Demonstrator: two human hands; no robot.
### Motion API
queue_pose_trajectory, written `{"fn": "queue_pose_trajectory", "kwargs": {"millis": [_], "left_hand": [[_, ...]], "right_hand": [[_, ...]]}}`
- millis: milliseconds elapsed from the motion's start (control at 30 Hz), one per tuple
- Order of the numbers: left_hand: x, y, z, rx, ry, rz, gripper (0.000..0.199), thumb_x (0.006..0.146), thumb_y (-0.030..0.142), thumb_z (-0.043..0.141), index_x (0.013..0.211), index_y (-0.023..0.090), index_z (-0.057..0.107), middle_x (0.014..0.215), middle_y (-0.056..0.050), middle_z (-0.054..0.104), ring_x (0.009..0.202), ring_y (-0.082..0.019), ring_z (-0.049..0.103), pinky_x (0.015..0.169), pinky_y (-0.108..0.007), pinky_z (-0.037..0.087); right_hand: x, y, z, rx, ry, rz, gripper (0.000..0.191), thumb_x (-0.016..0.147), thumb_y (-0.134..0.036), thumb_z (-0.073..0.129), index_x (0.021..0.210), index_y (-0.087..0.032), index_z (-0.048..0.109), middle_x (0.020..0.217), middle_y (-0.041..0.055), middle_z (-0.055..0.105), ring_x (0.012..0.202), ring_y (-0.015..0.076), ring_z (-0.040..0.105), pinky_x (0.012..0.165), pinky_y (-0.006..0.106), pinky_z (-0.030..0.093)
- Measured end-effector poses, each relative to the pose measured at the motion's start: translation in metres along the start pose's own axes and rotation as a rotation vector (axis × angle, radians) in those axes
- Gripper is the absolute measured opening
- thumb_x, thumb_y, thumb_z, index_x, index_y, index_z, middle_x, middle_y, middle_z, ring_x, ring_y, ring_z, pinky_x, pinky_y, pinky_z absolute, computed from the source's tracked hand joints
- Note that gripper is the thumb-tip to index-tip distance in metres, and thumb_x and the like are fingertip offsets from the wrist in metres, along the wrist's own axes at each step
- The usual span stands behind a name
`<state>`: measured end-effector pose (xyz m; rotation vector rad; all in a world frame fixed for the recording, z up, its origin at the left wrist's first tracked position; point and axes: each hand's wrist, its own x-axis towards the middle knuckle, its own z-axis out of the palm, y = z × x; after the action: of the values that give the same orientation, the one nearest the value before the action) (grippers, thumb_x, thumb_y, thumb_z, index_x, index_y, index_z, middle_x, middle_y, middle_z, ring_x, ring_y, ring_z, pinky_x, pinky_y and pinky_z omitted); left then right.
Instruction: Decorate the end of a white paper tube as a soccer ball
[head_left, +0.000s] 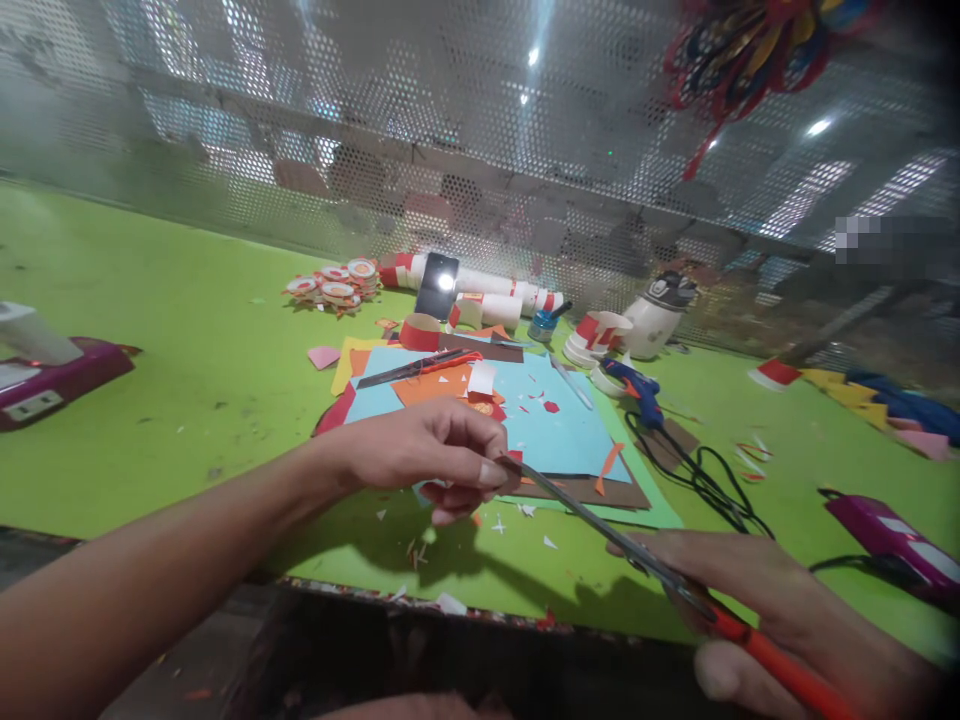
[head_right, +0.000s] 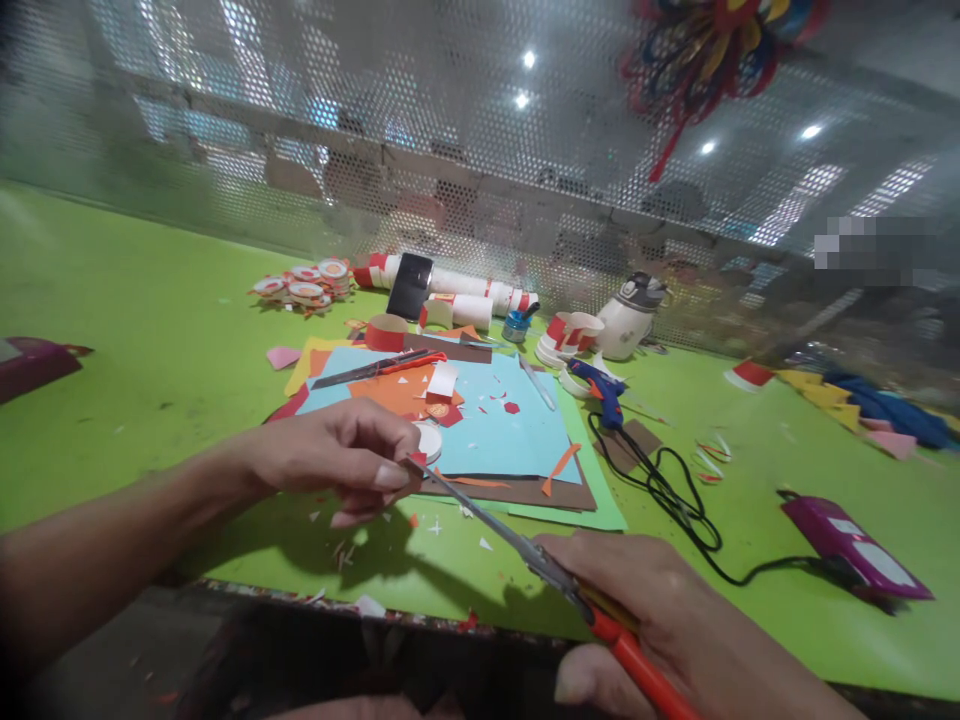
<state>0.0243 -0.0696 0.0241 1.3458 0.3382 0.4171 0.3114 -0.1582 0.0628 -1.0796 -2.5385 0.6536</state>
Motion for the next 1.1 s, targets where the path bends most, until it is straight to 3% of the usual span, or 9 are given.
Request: {"fn": "queue_pose_trajectory", "kwargs": {"millis": [233, 500, 733, 1100], "left_hand": [[0.001, -0.003, -0.003, 0.015, 0.005, 0.001, 0.020, 0.087, 0.023, 0.061, 0.070, 0.016, 0.052, 0.060, 0.004, 0.053, 0.043, -0.006, 0.045, 0.043, -0.019, 0.039], [0.003, -0.005, -0.004, 0.015, -0.017, 0.012, 0.026, 0.087, 0.021, 0.062, 0.065, 0.016, 0.049, 0.052, 0.005, 0.049, 0.041, -0.005, 0.044, 0.040, -0.017, 0.031], [0.003, -0.003, -0.001, 0.003, 0.000, -0.006, 0.023, 0.086, 0.019, 0.061, 0.066, 0.015, 0.051, 0.050, 0.006, 0.049, 0.038, -0.005, 0.044, 0.040, -0.016, 0.028], [0.005, -0.004, -0.001, -0.048, 0.016, -0.026, 0.024, 0.083, 0.023, 0.066, 0.066, 0.016, 0.051, 0.048, 0.006, 0.048, 0.038, -0.006, 0.048, 0.038, -0.016, 0.026]], "right_hand": [[-0.006, 0.004, 0.005, -0.079, 0.039, 0.009, 0.051, 0.086, -0.061, 0.056, 0.120, -0.025, 0.066, 0.102, 0.0052, 0.076, 0.082, 0.0220, 0.073, 0.070, 0.023, 0.058], [-0.001, 0.000, 0.001, -0.064, -0.007, -0.029, 0.048, 0.092, -0.058, 0.047, 0.121, -0.025, 0.066, 0.091, 0.0027, 0.076, 0.074, 0.0172, 0.072, 0.066, 0.021, 0.057], [0.001, -0.001, 0.003, -0.104, -0.013, -0.010, 0.055, 0.094, -0.063, 0.037, 0.097, -0.021, 0.072, 0.074, 0.0031, 0.073, 0.057, 0.0147, 0.066, 0.054, 0.020, 0.053], [0.004, -0.002, 0.000, -0.073, -0.028, -0.006, 0.054, 0.096, -0.060, 0.034, 0.096, -0.020, 0.071, 0.077, 0.0049, 0.075, 0.057, 0.0155, 0.068, 0.055, 0.019, 0.054]]}}
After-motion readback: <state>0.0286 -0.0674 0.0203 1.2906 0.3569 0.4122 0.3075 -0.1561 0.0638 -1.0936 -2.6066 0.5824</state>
